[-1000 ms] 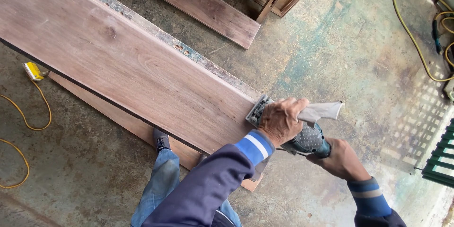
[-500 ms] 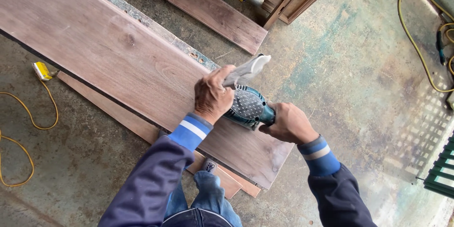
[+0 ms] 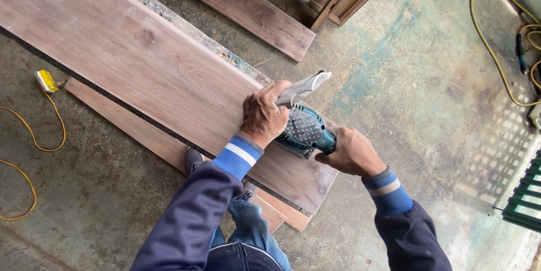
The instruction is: A person is sanding a large wooden plank using an electric orbital sander and manual sandpaper to smooth the surface.
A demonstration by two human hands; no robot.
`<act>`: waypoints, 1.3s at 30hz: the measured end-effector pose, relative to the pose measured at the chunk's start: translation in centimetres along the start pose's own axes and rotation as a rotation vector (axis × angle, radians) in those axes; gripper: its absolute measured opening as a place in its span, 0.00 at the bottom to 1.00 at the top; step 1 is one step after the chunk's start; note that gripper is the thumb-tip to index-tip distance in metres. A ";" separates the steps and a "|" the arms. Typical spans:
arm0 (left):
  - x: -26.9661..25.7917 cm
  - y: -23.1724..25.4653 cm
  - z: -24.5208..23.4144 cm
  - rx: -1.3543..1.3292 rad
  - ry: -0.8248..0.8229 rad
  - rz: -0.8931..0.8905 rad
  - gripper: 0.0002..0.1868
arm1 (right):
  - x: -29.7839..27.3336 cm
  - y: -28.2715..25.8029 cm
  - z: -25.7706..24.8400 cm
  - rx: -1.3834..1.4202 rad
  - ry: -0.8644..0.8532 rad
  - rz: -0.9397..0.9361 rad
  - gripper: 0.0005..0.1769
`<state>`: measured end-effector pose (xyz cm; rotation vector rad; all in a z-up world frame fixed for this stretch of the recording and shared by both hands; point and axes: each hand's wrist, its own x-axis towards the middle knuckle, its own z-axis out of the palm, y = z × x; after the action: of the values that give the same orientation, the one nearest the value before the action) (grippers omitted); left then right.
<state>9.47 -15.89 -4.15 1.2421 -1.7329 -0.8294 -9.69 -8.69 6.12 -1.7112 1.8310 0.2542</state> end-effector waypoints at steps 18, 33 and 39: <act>-7.6 8.1 6.8 -0.126 -0.132 0.061 0.19 | -9.7 10.3 4.1 0.108 -0.015 0.177 0.18; -8.1 9.0 8.9 -0.118 -0.150 0.011 0.17 | -10.9 11.8 4.3 0.120 0.012 0.142 0.19; -10.7 10.5 8.8 -0.176 -0.195 0.027 0.19 | -13.9 12.8 6.4 0.137 -0.025 0.235 0.18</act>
<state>-0.95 -2.20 -1.54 1.0477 -1.7818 -1.0923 -20.29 8.13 5.27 -1.3957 1.9838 0.2385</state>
